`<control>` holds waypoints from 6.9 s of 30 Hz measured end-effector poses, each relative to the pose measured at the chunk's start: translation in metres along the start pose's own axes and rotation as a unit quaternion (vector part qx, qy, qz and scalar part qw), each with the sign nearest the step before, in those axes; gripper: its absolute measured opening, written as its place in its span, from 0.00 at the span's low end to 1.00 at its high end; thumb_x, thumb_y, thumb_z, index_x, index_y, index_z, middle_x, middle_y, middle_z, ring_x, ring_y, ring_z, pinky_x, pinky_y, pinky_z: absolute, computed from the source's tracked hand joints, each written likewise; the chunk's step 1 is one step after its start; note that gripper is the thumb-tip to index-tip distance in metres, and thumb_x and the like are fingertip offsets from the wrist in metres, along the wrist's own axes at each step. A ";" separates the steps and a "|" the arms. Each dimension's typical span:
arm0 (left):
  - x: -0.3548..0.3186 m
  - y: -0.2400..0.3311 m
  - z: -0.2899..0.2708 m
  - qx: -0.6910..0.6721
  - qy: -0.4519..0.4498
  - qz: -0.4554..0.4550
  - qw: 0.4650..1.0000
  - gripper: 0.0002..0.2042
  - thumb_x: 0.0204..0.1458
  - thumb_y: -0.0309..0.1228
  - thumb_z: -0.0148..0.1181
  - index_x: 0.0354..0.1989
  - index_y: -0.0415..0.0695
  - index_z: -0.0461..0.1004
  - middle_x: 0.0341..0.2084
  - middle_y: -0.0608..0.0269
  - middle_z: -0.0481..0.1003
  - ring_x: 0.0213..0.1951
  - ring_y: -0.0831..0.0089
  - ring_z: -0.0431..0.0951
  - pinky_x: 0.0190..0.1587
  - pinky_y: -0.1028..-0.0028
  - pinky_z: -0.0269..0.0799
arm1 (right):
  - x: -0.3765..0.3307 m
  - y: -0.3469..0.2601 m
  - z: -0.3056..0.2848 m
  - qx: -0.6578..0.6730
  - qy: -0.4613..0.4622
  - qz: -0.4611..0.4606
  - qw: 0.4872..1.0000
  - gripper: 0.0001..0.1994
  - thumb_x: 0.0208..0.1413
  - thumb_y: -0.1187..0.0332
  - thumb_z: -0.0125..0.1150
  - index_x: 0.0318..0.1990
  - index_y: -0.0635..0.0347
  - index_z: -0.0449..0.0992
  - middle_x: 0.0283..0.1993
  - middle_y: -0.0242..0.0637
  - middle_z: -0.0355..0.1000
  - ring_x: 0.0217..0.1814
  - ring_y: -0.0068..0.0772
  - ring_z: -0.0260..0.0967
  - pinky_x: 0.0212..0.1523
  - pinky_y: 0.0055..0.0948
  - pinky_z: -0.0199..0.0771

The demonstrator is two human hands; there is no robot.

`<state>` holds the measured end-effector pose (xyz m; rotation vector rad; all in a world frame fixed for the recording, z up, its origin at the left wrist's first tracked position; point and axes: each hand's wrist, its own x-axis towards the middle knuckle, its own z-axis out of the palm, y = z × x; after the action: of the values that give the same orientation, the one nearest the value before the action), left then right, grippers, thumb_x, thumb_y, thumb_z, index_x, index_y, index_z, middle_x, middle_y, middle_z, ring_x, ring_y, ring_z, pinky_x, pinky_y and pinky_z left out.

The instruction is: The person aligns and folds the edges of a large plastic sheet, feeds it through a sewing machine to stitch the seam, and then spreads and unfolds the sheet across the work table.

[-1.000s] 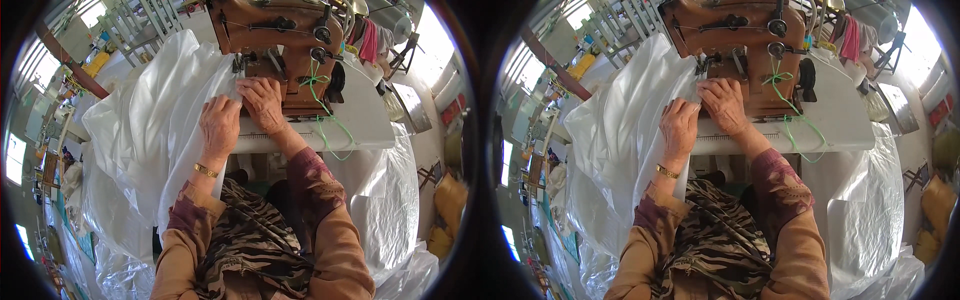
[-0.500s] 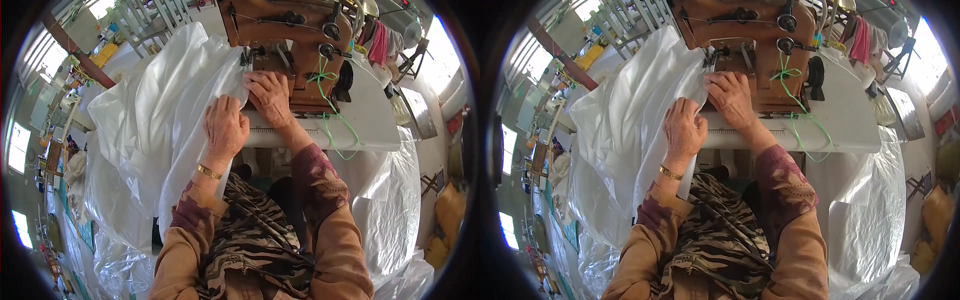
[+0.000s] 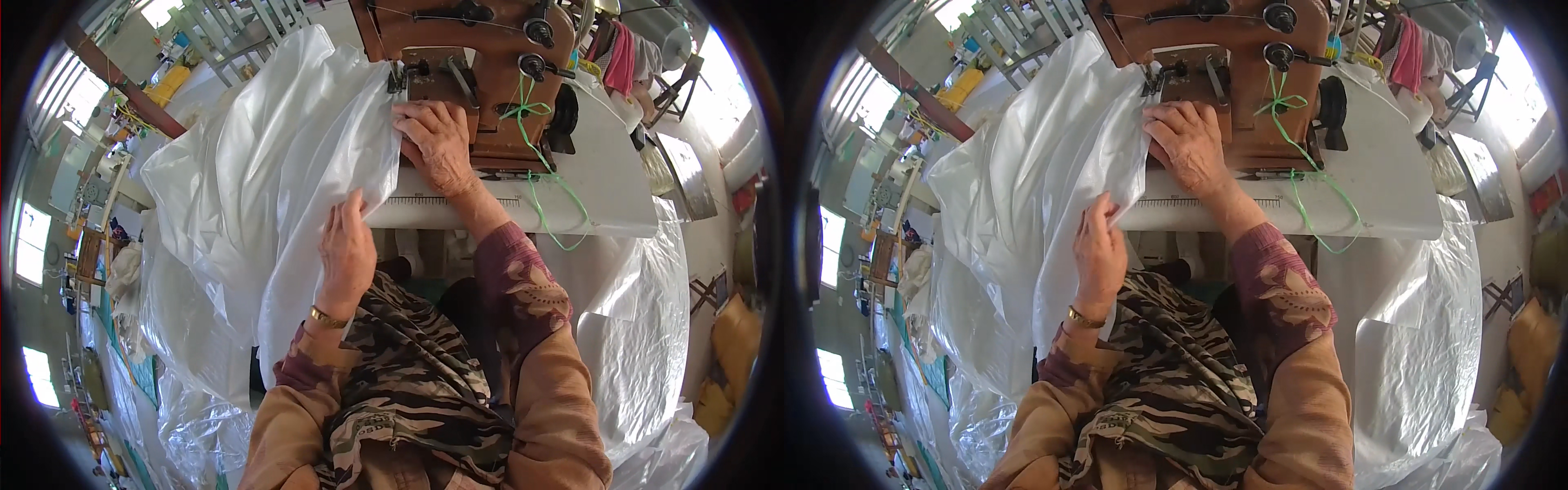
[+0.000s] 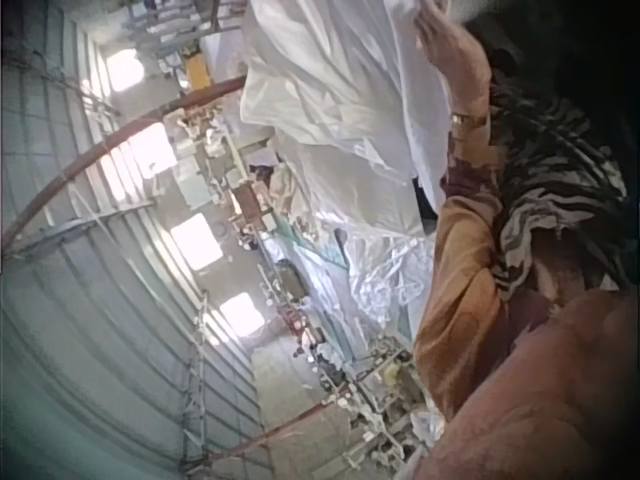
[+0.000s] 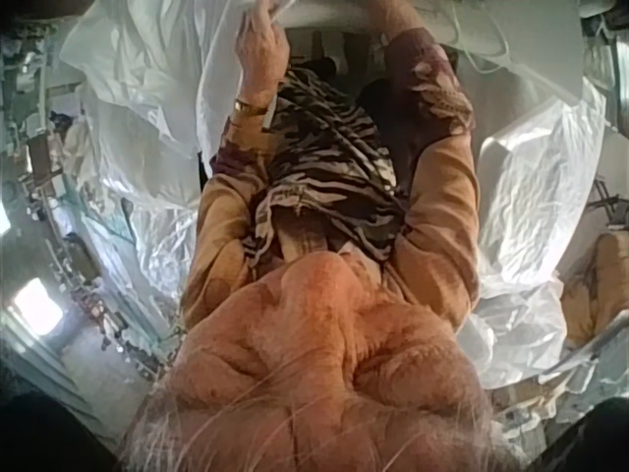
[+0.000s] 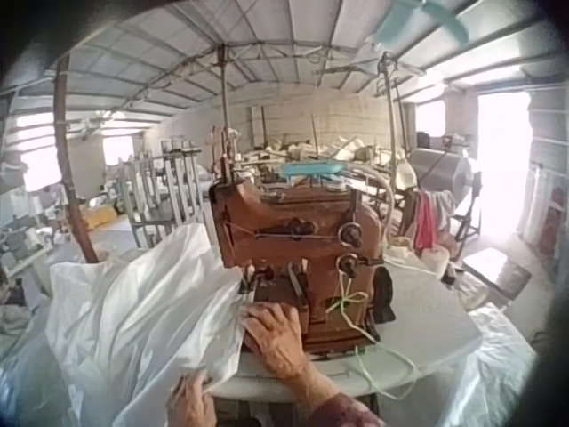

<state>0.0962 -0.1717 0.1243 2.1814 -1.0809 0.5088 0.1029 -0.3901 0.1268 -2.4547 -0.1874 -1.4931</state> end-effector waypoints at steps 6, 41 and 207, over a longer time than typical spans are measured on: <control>0.007 -0.005 -0.015 -0.089 0.026 0.055 0.994 0.20 0.51 0.16 0.51 0.54 0.40 0.68 0.39 0.49 0.73 0.37 0.52 0.76 0.36 0.62 0.73 | 0.000 -0.001 0.001 0.000 0.006 0.003 1.000 0.17 0.39 0.71 0.68 0.40 0.52 0.76 0.54 0.25 0.73 0.57 0.36 0.67 0.56 0.40 0.59; 0.064 -0.022 0.019 0.054 -0.007 0.182 0.982 0.12 0.51 0.23 0.53 0.45 0.43 0.70 0.36 0.63 0.74 0.32 0.64 0.79 0.31 0.66 0.75 | 0.006 -0.004 0.000 -0.086 -0.035 -0.027 0.995 0.24 0.42 0.70 0.66 0.52 0.55 0.74 0.57 0.28 0.71 0.58 0.33 0.65 0.57 0.39 0.60; -0.331 -0.367 -0.037 -0.398 0.323 -0.566 0.645 0.29 0.62 0.50 0.49 0.65 0.44 0.61 0.62 0.54 0.65 0.61 0.56 0.66 0.59 0.62 0.65 | 0.056 -0.109 0.185 0.060 -0.325 0.219 0.918 0.57 0.40 0.35 0.68 0.73 0.53 0.47 0.71 0.50 0.54 0.74 0.53 0.47 0.72 0.52 0.41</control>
<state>0.1969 0.2058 -0.1806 1.2488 0.4998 0.1024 0.2603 -0.2343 0.1121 -2.5682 0.1426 -0.4455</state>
